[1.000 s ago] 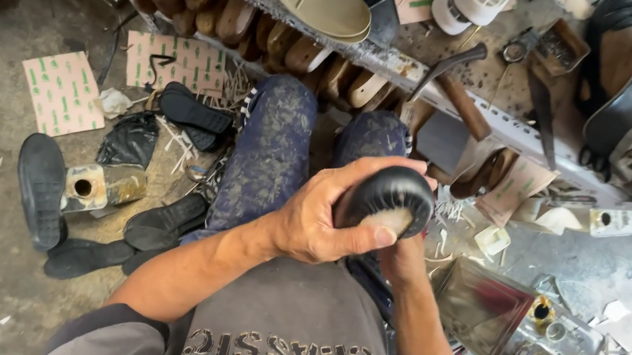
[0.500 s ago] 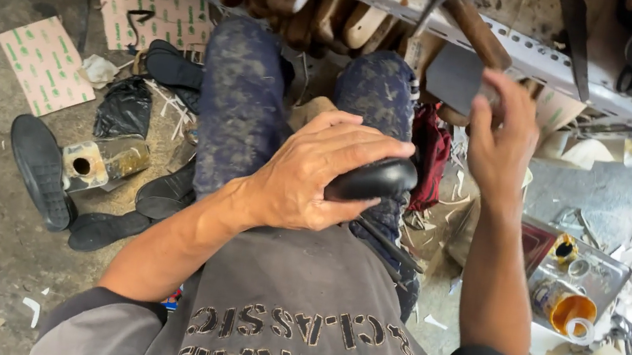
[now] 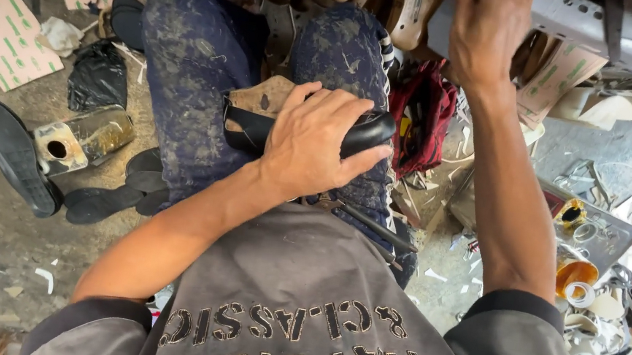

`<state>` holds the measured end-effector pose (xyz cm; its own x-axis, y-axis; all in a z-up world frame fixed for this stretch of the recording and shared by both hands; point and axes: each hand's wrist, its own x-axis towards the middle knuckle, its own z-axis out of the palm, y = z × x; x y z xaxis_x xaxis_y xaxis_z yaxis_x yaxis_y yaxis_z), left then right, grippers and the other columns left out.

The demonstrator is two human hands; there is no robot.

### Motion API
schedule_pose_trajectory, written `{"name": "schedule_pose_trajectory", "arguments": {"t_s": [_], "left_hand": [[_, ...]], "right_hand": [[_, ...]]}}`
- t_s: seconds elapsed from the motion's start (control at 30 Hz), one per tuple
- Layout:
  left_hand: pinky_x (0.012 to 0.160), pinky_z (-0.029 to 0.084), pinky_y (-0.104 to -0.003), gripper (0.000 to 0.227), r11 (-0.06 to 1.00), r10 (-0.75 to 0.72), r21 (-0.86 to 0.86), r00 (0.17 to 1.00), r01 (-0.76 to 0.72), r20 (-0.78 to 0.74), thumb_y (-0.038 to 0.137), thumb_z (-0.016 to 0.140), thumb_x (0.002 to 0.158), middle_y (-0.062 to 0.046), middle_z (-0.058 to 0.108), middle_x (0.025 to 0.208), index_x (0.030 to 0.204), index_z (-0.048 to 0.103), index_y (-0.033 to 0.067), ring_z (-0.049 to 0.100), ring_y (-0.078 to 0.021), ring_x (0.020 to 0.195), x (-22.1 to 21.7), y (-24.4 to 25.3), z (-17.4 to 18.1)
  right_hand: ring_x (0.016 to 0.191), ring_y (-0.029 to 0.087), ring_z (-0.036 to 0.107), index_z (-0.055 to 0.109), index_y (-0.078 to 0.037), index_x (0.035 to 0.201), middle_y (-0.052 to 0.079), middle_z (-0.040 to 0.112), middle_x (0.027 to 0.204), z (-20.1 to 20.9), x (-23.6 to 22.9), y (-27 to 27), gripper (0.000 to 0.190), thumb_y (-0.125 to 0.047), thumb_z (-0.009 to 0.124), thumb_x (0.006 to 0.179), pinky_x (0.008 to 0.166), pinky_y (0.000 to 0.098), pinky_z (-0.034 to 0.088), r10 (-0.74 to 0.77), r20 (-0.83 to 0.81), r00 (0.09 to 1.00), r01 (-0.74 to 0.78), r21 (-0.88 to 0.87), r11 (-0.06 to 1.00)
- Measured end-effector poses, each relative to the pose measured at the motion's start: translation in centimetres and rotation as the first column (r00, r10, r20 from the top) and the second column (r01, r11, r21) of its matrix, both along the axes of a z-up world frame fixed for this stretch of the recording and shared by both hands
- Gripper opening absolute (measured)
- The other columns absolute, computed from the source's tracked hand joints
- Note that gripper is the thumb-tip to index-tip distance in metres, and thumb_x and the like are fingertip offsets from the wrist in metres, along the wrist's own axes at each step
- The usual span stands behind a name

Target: The person holds a black shoe and uses a small pointed tool to work on the sole and edges. They then use a curved metal tool to scrape and shape the sole and heel area, repeatedly turning the shoe to access different sides.

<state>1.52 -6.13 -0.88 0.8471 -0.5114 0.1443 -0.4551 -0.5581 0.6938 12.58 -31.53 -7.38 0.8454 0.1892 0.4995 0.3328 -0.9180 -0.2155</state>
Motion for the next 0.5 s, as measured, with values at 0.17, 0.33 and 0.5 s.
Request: {"name": "schedule_pose_trajectory", "arguments": {"t_s": [0.17, 0.33, 0.5], "left_hand": [[0.104, 0.043, -0.045, 0.056, 0.995, 0.087, 0.047, 0.994, -0.09, 0.066, 0.049, 0.06, 0.098, -0.01, 0.075, 0.103, 0.126, 0.069, 0.0018, 0.069, -0.0263, 0.097, 0.2, -0.7, 0.1], [0.093, 0.05, -0.042, 0.047, 0.999, 0.025, -0.04, 0.998, -0.023, 0.054, 0.051, 0.065, 0.098, -0.009, 0.079, 0.099, 0.107, 0.075, 0.0052, 0.076, -0.0247, 0.091, 2.3, -0.4, -0.2], [0.092, 0.048, -0.04, 0.038, 1.0, -0.024, -0.003, 1.0, 0.025, 0.018, 0.046, 0.068, 0.099, -0.004, 0.077, 0.099, 0.108, 0.071, 0.0087, 0.073, -0.0225, 0.089, 2.6, -0.3, -0.9]], "right_hand": [[0.083, 0.029, 0.065, 0.033, 0.001, 0.13, 0.018, 0.046, 0.104, 7.3, -8.6, 1.8, 0.024, -0.022, 0.037, 0.122, 0.079, 0.0402, 0.062, 0.192, -0.378, 0.906, 0.076, 0.589, 0.805], [0.048, 0.013, 0.052, 0.052, -0.003, 0.108, 0.001, 0.056, 0.065, 13.1, -13.3, 1.8, 0.028, -0.025, 0.037, 0.115, 0.048, 0.0289, 0.046, 0.165, -0.679, 0.716, 0.249, 0.469, 0.847], [0.06, 0.016, 0.048, 0.06, -0.01, 0.076, 0.0, 0.056, 0.072, 14.4, -15.9, 0.7, 0.05, -0.03, 0.035, 0.114, 0.068, 0.035, 0.043, 0.138, -0.479, 0.867, 0.067, 0.387, 0.92]]}}
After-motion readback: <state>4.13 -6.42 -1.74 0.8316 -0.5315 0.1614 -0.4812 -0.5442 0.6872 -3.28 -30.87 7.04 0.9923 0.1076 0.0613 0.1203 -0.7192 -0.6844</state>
